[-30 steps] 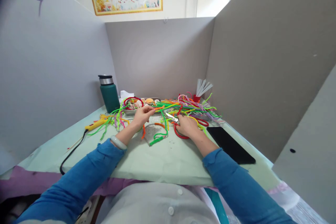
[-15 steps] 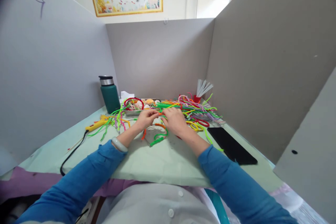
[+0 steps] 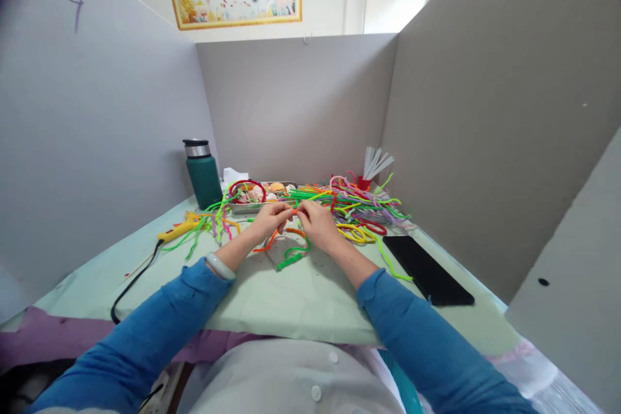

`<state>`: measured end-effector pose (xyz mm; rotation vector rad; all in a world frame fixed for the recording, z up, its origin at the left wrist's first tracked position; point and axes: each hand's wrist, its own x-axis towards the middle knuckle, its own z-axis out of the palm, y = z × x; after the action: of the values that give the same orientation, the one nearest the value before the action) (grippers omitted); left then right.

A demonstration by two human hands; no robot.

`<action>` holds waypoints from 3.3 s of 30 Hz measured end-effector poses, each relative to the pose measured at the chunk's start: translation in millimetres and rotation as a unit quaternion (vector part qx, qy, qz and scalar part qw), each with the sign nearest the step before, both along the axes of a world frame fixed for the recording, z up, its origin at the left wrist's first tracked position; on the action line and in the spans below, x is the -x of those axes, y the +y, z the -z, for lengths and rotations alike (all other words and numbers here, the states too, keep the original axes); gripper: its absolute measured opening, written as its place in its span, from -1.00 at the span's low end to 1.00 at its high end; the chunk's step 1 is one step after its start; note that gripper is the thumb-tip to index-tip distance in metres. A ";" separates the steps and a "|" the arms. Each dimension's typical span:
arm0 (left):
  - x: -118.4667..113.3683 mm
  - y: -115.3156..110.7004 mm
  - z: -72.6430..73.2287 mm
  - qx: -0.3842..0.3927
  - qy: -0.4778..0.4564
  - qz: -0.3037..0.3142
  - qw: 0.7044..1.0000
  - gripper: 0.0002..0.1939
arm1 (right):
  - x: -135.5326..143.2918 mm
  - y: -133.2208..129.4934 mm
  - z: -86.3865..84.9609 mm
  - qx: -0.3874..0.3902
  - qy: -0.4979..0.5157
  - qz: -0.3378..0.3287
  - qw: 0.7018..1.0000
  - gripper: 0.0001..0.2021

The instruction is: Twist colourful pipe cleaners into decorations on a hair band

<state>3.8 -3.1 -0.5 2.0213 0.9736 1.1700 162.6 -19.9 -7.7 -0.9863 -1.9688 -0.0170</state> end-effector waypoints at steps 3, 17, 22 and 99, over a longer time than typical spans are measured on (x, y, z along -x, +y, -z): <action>-0.9 2.6 0.7 -0.063 -0.001 -0.050 0.997 -0.80 | 0.7 2.0 1.7 -0.002 0.019 0.008 1.000 -0.83; -4.1 1.6 6.1 -0.145 0.039 -0.091 0.984 -0.86 | 4.4 4.4 12.8 0.017 0.038 0.037 0.998 -0.84; -4.1 3.9 6.9 -0.157 0.055 -0.098 0.981 -0.85 | 4.6 3.5 11.8 0.036 0.058 0.038 0.997 -0.83; -7.9 3.1 12.5 -0.168 0.155 -0.171 0.958 -0.78 | 3.4 8.7 21.0 0.064 0.060 0.069 0.994 -0.85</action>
<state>11.7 0.1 -13.1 2.4264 1.4028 1.2878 159.2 -11.2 -28.7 -1.1791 -1.8061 0.0901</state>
